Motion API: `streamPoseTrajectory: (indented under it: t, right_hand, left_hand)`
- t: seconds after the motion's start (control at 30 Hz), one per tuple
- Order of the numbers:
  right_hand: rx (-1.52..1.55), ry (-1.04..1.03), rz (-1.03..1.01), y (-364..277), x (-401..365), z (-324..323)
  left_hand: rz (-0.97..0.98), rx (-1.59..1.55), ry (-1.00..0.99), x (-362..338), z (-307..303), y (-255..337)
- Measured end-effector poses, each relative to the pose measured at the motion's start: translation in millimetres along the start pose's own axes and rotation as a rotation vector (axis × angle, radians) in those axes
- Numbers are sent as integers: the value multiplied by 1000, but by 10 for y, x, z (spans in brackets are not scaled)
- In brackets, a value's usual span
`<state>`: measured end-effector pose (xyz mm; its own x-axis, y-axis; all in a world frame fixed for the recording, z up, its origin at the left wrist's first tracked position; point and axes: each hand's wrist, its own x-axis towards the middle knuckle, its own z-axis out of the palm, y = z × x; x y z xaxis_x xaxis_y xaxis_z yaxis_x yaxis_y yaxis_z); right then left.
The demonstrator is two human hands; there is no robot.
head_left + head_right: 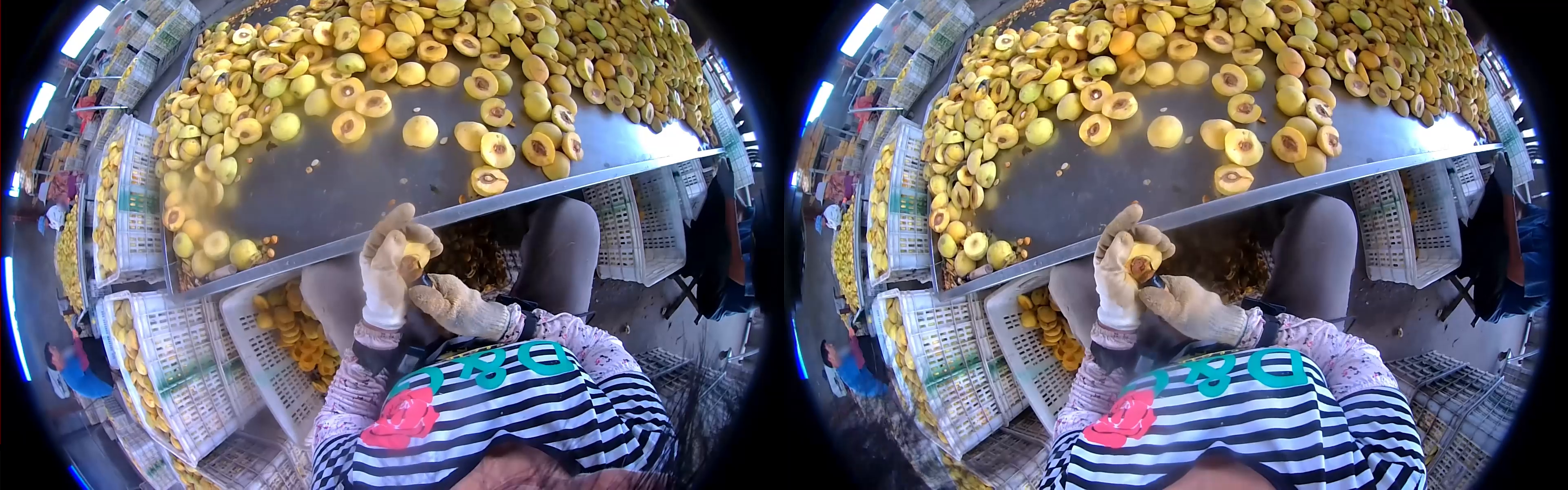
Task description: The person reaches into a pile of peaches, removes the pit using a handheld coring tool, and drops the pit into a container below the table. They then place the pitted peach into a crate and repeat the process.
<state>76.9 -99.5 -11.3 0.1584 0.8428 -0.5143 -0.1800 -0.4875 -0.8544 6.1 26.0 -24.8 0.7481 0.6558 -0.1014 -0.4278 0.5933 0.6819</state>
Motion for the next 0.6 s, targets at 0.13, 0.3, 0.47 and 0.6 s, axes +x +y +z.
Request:
streamPoseTrajectory:
  t: [0.13,0.3,0.47,0.6]
  right_hand:
    - [77,-82,131,-69,-25,-91]
    - [232,-175,48,137,-18,-109]
    - [918,-624,122,34,-152,-231]
    - [1770,-1424,105,346,22,-134]
  left_hand:
    - [-149,20,-91,59,47,111]
    - [-290,201,-256,142,82,201]
    - [-289,183,-234,171,225,126]
    - [-210,-40,19,106,488,-79]
